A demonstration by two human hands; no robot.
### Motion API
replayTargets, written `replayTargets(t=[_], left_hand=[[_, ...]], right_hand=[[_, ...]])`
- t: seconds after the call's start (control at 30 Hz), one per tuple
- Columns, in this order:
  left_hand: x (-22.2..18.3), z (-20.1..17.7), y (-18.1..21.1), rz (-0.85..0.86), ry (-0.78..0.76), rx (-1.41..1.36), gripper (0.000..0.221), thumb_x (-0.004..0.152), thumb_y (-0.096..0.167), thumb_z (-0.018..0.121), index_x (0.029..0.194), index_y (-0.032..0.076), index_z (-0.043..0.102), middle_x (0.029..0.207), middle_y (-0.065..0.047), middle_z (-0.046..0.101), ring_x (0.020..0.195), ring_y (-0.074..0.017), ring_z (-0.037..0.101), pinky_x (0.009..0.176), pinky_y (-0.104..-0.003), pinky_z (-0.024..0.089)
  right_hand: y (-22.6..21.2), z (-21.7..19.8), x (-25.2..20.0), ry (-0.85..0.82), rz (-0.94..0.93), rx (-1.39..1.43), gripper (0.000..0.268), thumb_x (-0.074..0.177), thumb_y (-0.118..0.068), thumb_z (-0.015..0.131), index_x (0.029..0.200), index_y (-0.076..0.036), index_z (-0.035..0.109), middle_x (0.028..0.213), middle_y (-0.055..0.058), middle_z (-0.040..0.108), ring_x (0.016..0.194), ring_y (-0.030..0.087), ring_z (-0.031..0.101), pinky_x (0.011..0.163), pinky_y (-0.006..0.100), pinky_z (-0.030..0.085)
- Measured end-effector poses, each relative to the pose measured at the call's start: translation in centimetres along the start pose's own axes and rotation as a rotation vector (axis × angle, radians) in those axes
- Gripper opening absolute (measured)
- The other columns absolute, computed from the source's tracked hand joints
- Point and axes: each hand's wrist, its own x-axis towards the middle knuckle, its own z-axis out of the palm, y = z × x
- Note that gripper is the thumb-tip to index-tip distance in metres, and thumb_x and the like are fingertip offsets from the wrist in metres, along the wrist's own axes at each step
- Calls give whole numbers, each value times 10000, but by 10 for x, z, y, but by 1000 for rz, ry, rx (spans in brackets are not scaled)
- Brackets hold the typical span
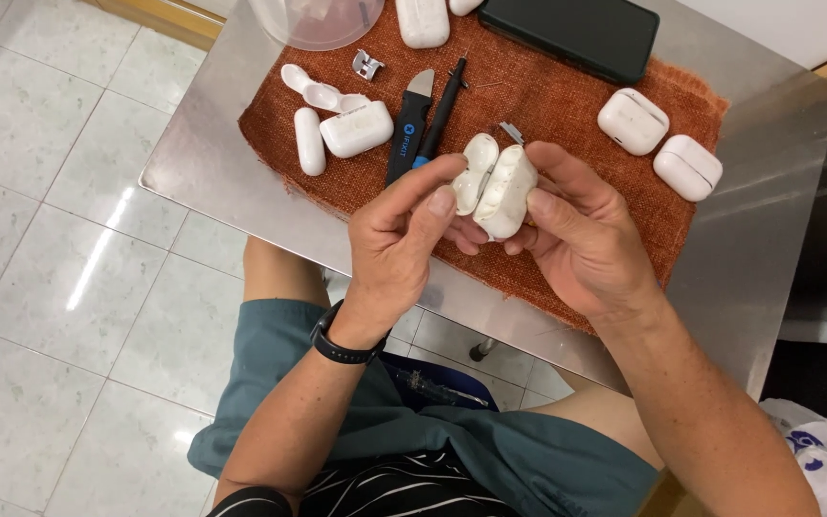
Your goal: Disassembling and inspecting AirPods charging cases on a repair bench using small hand tools.
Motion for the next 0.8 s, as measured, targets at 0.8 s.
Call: replayTargets(t=[0.8], left_hand=[[67,18,46,431,-378,944,469,1092,-39,705,1485,122,506,1474,-119,639,1412,-307,619,1273,-454,456]], right_hand=[[-34,-8,3,174,-426,-367,429,1127,-31,645,1512,-201,559,1271,239,717,877,299,734,686,345,642]])
